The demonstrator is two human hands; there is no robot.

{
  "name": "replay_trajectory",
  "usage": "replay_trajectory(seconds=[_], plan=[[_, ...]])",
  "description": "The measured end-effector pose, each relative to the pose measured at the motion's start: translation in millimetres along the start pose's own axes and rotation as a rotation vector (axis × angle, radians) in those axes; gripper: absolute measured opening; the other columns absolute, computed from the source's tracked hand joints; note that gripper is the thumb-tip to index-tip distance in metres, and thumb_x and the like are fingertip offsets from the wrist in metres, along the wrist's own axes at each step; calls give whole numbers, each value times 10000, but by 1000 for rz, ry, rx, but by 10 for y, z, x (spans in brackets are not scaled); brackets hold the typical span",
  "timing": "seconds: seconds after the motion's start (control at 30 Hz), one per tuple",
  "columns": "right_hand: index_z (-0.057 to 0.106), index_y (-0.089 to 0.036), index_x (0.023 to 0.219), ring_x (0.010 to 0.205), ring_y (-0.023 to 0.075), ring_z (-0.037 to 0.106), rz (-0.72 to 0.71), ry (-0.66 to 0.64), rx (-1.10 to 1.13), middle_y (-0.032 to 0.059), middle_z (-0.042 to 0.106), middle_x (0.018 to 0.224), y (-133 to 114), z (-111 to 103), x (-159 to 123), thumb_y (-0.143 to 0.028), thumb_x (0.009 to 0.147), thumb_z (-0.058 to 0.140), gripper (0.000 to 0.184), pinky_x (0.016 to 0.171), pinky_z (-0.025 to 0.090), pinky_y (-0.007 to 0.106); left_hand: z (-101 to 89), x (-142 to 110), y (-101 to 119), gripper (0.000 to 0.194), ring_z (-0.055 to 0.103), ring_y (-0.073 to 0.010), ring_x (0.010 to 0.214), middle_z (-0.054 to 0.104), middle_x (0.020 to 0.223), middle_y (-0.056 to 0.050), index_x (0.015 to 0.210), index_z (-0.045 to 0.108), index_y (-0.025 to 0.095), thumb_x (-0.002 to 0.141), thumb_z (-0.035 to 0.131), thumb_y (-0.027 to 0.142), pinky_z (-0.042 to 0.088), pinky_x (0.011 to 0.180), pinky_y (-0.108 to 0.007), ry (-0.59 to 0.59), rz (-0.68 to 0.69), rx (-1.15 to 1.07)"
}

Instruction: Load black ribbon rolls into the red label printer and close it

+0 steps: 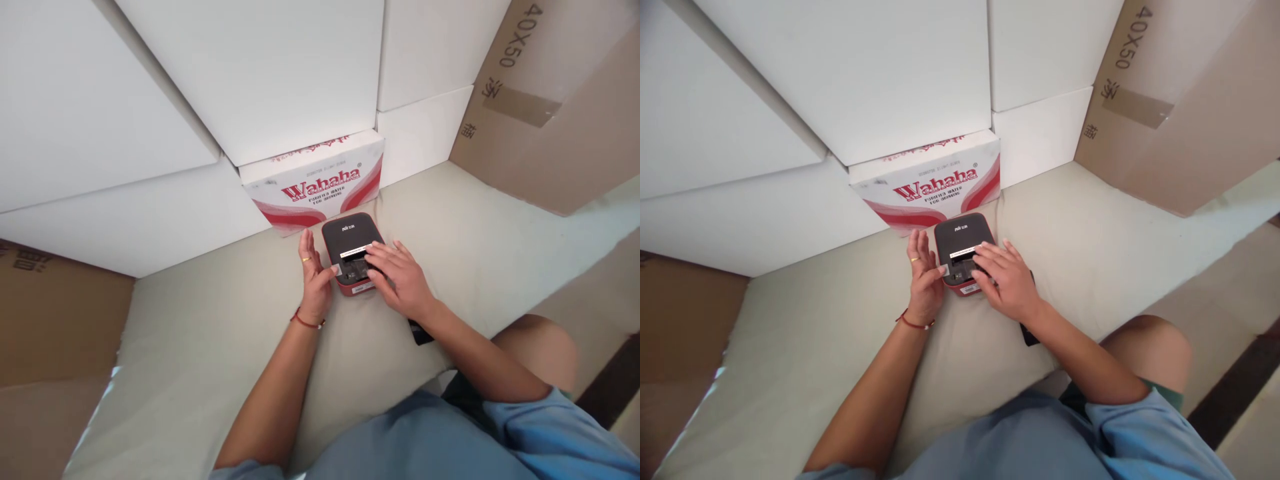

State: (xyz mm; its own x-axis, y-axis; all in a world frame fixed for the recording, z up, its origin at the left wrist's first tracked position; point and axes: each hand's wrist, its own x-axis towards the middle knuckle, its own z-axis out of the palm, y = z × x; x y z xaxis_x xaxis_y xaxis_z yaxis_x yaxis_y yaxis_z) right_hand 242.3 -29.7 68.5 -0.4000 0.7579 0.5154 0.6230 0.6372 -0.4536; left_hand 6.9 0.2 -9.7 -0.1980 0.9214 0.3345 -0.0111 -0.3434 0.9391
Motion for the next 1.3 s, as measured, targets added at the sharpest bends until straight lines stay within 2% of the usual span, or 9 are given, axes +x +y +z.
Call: replay_trajectory(seconds=[0.17, 0.37, 0.5, 0.6, 0.77, 0.97, 1.07, 1.17, 1.3], plan=[[812, -286, 1437, 1501, 278, 724, -117, -8, 35, 103, 817, 1505, -10, -21, -258, -281, 1137, 593, 372, 1372, 483, 595, -85, 13, -107, 1142, 112, -252, 1870, 143, 1989, 55, 1830, 53, 538, 943, 772, 537, 253, 1504, -516, -150, -76, -56], [839, -254, 1370, 1415, 280, 783, -177, 22, 64, 108, 850, 1440, 5, -102, -210, -287, 1143, 597, 334, 1308, 562, 555, -60, -7, -148, 1125, 102, -256, 1872, 62, 2000, 47, 1827, 62, 541, 956, 774, 576, 322, 1481, -498, -177, -93, -90], [873, -263, 1188, 1144, 246, 872, -63, -37, 132, 75, 915, 1220, -22, -336, 203, -384, 1197, 512, 380, 1107, 663, 420, -30, 7, -207, 1111, 157, -287, 1864, 129, 1991, 12, 1816, 150, 525, 925, 809, 612, 328, 1475, -495, -174, -95, -146], [867, -269, 1210, 1029, 264, 863, 99, -197, -52, 73, 910, 1170, -50, -417, 728, -393, 1178, 522, 369, 886, 658, 374, -5, 30, -261, 1097, 274, -319, 1832, 215, 1970, -24, 1807, 202, 504, 908, 811, 662, 384, 1447, -506, -167, -52, -157], [881, -232, 904, 983, 356, 861, 146, -626, -417, 140, 903, 977, -161, -90, 1410, -143, 990, 714, 208, 825, 625, 414, 23, 58, -322, 1121, 338, -352, 1803, 284, 1942, -71, 1800, 244, 474, 873, 832, 701, 386, 1438, -533, -166, -32, -204], [882, -184, 950, 1039, 397, 868, 195, -639, -429, 216, 897, 1027, -273, 195, 1500, -107, 987, 727, 177, 890, 640, 453, 73, 52, -304, 1075, 408, -353, 1762, 312, 1932, -85, 1795, 282, 431, 897, 795, 726, 420, 1410, -510, -166, 0, -188], [856, -173, 1159, 1058, 400, 859, 199, -615, -438, 220, 888, 1174, -351, 0, 1393, -112, 984, 715, 233, 862, 635, 444, 92, 43, -270, 1053, 432, -345, 1745, 345, 1917, -78, 1777, 321, 429, 887, 809, 707, 439, 1391, -491, -151, -20, -215], [773, -186, 1343, 996, 385, 845, 170, -537, -332, 183, 879, 1216, -360, -442, 1211, -215, 1011, 720, 338, 808, 620, 442, 93, 41, -236, 1032, 476, -350, 1711, 403, 1886, -90, 1761, 360, 409, 881, 818, 694, 463, 1369, -496, -147, -30, -229], [789, -282, 1262, 902, 297, 813, 159, -415, -51, 58, 886, 1119, 18, -1148, 938, -449, 1069, 662, 285, 791, 602, 404, 78, 56, -220, 1023, 480, -353, 1704, 432, 1865, -93, 1745, 390, 399, 872, 827, 705, 472, 1364, -494, -156, -43, -229]])
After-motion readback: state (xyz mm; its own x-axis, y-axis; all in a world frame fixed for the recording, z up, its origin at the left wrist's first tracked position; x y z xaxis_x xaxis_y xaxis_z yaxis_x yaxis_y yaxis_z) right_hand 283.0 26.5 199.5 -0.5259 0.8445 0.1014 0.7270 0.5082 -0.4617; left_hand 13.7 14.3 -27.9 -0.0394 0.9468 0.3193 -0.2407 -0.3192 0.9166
